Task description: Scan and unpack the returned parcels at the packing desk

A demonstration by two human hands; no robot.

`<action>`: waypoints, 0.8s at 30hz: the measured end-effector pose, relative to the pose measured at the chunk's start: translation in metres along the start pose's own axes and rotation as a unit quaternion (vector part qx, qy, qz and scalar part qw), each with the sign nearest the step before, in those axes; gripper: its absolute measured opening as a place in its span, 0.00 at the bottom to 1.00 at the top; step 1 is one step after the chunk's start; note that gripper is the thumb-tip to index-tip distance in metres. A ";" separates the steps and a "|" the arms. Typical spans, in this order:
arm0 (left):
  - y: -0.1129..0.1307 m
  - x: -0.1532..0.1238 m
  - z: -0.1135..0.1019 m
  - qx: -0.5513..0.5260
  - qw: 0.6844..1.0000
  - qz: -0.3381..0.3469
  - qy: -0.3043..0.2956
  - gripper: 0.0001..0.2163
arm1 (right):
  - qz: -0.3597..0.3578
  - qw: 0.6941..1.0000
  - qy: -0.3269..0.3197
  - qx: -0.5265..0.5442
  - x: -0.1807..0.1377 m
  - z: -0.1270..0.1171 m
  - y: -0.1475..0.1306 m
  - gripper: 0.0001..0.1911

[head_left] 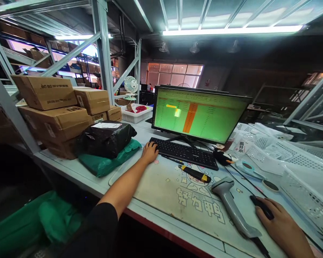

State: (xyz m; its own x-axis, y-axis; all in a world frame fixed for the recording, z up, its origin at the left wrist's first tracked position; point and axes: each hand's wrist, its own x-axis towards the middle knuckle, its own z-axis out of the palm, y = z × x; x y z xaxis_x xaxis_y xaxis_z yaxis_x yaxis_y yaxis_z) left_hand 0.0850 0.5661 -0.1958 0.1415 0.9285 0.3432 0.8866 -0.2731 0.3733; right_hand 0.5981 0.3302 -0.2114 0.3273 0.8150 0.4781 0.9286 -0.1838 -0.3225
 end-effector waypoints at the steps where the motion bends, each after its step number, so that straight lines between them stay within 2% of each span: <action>1: 0.000 0.000 0.000 0.001 1.000 0.000 0.001 0.21 | 0.001 1.000 0.001 -0.004 0.000 0.001 0.002 0.30; 11: -0.002 0.001 0.003 0.010 1.000 -0.001 -0.002 0.21 | -0.021 0.998 0.042 -0.050 -0.002 0.012 0.018 0.30; 24: -0.003 -0.001 0.004 0.024 1.000 0.004 -0.004 0.22 | 0.000 0.994 0.052 -0.091 -0.012 0.006 0.005 0.26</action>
State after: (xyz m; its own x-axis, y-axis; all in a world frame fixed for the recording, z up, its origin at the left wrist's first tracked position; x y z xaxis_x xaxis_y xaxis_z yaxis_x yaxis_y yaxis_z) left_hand 0.0846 0.5674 -0.2006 0.1525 0.9280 0.3398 0.9055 -0.2691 0.3283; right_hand 0.5976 0.3230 -0.2237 0.3343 0.7552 0.5639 0.9420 -0.2875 -0.1733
